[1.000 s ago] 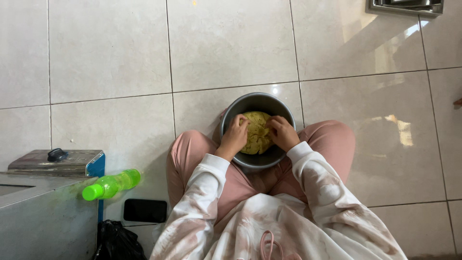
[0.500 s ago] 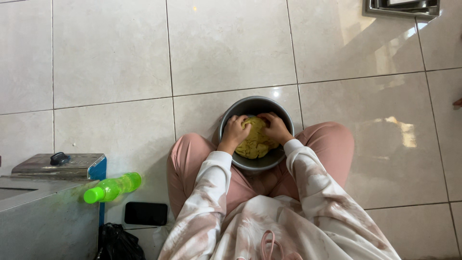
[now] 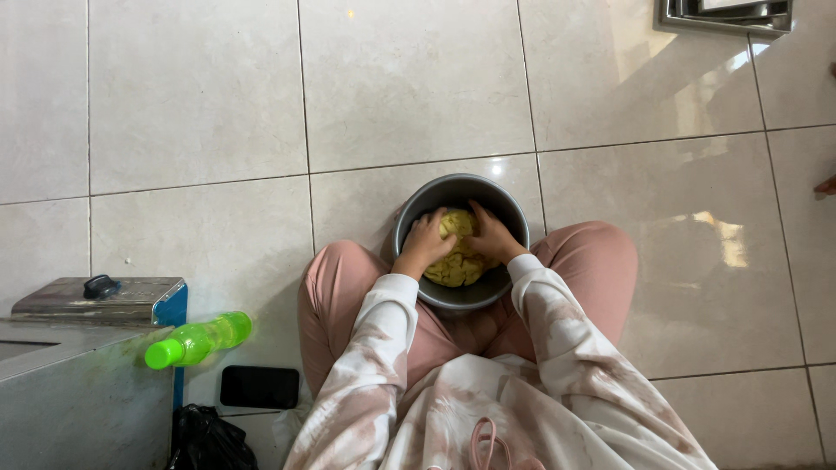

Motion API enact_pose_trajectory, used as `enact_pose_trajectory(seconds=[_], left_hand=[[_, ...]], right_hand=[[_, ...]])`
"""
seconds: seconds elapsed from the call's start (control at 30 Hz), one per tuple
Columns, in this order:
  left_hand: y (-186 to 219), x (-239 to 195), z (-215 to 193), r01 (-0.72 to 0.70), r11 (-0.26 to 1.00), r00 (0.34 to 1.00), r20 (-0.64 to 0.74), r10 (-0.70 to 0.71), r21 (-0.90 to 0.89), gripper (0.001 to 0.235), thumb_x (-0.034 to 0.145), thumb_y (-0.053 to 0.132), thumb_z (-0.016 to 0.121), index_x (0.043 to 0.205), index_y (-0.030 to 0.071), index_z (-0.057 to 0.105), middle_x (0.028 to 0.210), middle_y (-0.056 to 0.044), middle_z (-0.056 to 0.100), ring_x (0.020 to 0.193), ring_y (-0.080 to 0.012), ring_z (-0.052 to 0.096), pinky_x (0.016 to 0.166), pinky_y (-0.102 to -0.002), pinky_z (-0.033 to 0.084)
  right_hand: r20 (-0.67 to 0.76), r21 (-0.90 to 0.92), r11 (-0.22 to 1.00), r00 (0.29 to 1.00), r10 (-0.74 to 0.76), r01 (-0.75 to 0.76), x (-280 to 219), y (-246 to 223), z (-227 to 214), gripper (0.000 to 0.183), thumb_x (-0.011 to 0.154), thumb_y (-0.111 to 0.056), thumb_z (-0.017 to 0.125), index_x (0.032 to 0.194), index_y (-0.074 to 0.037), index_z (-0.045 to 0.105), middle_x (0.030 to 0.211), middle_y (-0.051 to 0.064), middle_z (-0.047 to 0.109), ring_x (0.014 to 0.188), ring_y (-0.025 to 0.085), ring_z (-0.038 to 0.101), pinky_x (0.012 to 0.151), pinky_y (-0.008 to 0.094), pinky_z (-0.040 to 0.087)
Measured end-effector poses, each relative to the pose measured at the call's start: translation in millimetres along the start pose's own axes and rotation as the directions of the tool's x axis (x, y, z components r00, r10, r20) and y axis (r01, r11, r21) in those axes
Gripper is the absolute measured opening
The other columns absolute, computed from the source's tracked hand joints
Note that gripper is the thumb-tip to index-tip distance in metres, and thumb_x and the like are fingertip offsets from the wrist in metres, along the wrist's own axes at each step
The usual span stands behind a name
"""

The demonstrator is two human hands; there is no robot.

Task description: The person sits on the floor and kneads a yellow dough inside a metal bowl using both hands. They repeatedly press, fold, and turn the dough to develop its texture.

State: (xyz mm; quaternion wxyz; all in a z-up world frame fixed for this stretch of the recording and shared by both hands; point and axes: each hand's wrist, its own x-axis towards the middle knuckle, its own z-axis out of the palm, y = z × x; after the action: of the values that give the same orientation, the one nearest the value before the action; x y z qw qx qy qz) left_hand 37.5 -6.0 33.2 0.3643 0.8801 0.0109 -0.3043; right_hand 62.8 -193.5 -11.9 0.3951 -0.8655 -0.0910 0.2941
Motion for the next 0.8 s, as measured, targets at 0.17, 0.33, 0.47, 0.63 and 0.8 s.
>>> enact_pose_trajectory(seconds=[0.17, 0.33, 0.47, 0.63, 0.8], left_hand=[[-4.2, 4.2, 1.3, -0.047, 0.997, 0.995, -0.091, 0.041, -0.065, 0.056, 0.075, 0.032, 0.052, 0.127, 0.014, 0.042, 0.121, -0.023, 0.050, 0.119, -0.0417, 0.048, 0.098, -0.050, 0.042], [3.1, -10.7, -2.5, -0.167, 0.971, 0.971, -0.200, 0.132, -0.171, 0.039, 0.074, 0.024, 0.050, 0.113, 0.020, 0.050, 0.111, -0.021, 0.058, 0.110, -0.0421, 0.053, 0.094, -0.049, 0.043], [-0.9, -8.6, 1.5, -0.195, 0.951, 0.955, -0.265, 0.130, -0.238, 0.032, 0.076, 0.029, 0.050, 0.107, 0.027, 0.056, 0.108, -0.014, 0.063, 0.107, -0.0367, 0.057, 0.092, -0.046, 0.046], [2.3, -14.0, -0.7, -0.089, 0.936, 0.975, -0.222, 0.012, -0.339, 0.034, 0.079, 0.029, 0.045, 0.110, 0.029, 0.059, 0.114, -0.014, 0.063, 0.111, -0.0351, 0.055, 0.095, -0.044, 0.044], [15.9, -29.7, -10.2, -0.136, 0.900, 0.985, -0.157, 0.076, -0.415, 0.042, 0.095, 0.007, 0.035, 0.136, 0.004, 0.044, 0.145, -0.027, 0.023, 0.132, -0.0475, 0.028, 0.106, -0.055, 0.033]], right_hand=[[-0.058, 0.049, 0.999, 0.998, -0.019, 0.021, 2.4, 0.1, -2.1, 0.075, 0.065, -0.028, 0.068, 0.135, -0.016, 0.045, 0.128, 0.019, 0.048, 0.122, 0.039, 0.044, 0.103, 0.050, 0.037], [-0.139, 0.181, 0.979, 0.988, -0.074, 0.099, -9.2, -5.4, -4.9, 0.057, 0.062, -0.019, 0.069, 0.117, -0.022, 0.057, 0.109, 0.009, 0.061, 0.109, 0.032, 0.055, 0.090, 0.046, 0.044], [-0.154, 0.308, 0.948, 0.988, -0.033, 0.080, -12.8, -8.5, -7.4, 0.048, 0.059, -0.020, 0.070, 0.107, -0.022, 0.063, 0.094, 0.001, 0.063, 0.094, 0.019, 0.058, 0.082, 0.037, 0.046], [-0.182, 0.394, 0.919, 0.981, 0.065, 0.012, -14.9, -14.9, -7.6, 0.047, 0.064, -0.017, 0.066, 0.111, -0.018, 0.065, 0.103, 0.008, 0.065, 0.102, 0.025, 0.058, 0.087, 0.039, 0.045], [-0.222, -0.127, 0.990, 0.971, -0.091, 0.064, -6.0, -19.1, 0.8, 0.049, 0.084, -0.013, 0.056, 0.133, -0.011, 0.048, 0.129, 0.021, 0.050, 0.119, 0.040, 0.049, 0.100, 0.050, 0.042]])
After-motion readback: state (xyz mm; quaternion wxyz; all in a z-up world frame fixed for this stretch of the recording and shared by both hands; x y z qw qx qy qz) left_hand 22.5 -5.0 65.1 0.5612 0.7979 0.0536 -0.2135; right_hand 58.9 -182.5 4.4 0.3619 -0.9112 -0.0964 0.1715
